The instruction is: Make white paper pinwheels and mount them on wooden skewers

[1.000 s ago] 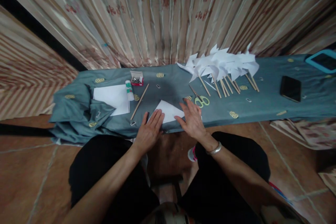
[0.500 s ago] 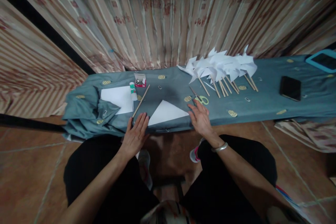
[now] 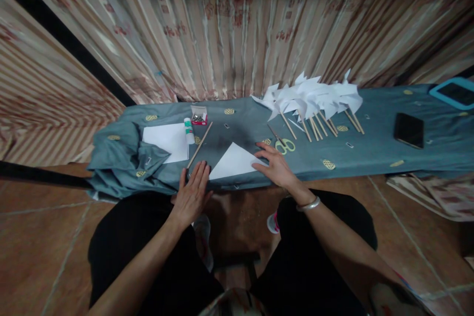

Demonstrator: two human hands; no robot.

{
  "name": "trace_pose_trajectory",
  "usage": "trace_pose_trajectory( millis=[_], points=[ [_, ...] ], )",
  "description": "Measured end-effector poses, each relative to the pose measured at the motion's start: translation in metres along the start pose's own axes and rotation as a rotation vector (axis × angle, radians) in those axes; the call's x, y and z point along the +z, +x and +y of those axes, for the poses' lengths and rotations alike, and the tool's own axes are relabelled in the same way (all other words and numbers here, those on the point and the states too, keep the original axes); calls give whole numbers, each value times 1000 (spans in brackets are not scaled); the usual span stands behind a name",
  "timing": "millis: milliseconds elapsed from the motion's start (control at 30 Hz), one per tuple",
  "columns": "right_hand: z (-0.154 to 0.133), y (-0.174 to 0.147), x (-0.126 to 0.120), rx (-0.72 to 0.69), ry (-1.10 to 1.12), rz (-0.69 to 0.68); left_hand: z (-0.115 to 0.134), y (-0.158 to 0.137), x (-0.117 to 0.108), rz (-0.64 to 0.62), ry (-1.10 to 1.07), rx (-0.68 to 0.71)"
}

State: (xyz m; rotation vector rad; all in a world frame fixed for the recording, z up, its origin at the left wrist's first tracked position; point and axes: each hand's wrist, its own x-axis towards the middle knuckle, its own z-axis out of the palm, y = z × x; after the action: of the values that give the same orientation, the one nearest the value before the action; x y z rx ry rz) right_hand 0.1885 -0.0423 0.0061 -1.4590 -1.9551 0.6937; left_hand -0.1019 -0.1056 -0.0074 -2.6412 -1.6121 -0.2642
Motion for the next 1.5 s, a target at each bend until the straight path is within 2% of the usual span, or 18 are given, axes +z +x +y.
trace_pose_trajectory(
  millis=[167, 333, 433, 500, 567, 667, 733, 800, 867, 967, 1067, 1133, 1267, 1400, 1500],
  points=[
    [-1, 2, -8, 17, 281, 49, -6, 1, -5, 116, -279, -75],
    [-7, -2, -25, -22, 382, 131, 0, 22, -23, 241, -820, -300],
    [-9, -2, -33, -47, 404, 158, 11, 46, -36, 166, -1223, -516],
    [-10, -1, -37, -65, 410, 176, 17, 63, -42, 46, -1365, -642],
    [-11, 0, -41, -72, 403, 192, 22, 75, -44, -86, -1443, -708],
    [-12, 1, -45, -59, 366, 204, 29, 81, -41, -224, -1503, -696],
    [-9, 1, -49, -57, 338, 195, 32, 81, -37, -235, -1534, -688],
    [-2, 1, -53, -51, 310, 197, 34, 81, -34, -161, -1561, -715],
    [7, 1, -56, -15, 223, 241, 35, 84, -33, -34, -1578, -754],
    [19, 4, -56, 90, -108, 304, 32, 97, -36, 157, -1576, -764],
    [20, 12, -50, 202, -463, 212, 28, 116, -42, 320, -1534, -735],
    [17, 17, -45, 251, -574, 156, 24, 128, -45, 401, -1486, -686],
    [12, 20, -44, 296, -619, 148, 13, 141, -45, 491, -1365, -606],
    [12, 16, -51, 345, -664, 74, 3, 143, -40, 494, -1241, -640],
    [14, 13, -56, 393, -527, 84, -2, 146, -40, 518, -1191, -650]
  ],
)
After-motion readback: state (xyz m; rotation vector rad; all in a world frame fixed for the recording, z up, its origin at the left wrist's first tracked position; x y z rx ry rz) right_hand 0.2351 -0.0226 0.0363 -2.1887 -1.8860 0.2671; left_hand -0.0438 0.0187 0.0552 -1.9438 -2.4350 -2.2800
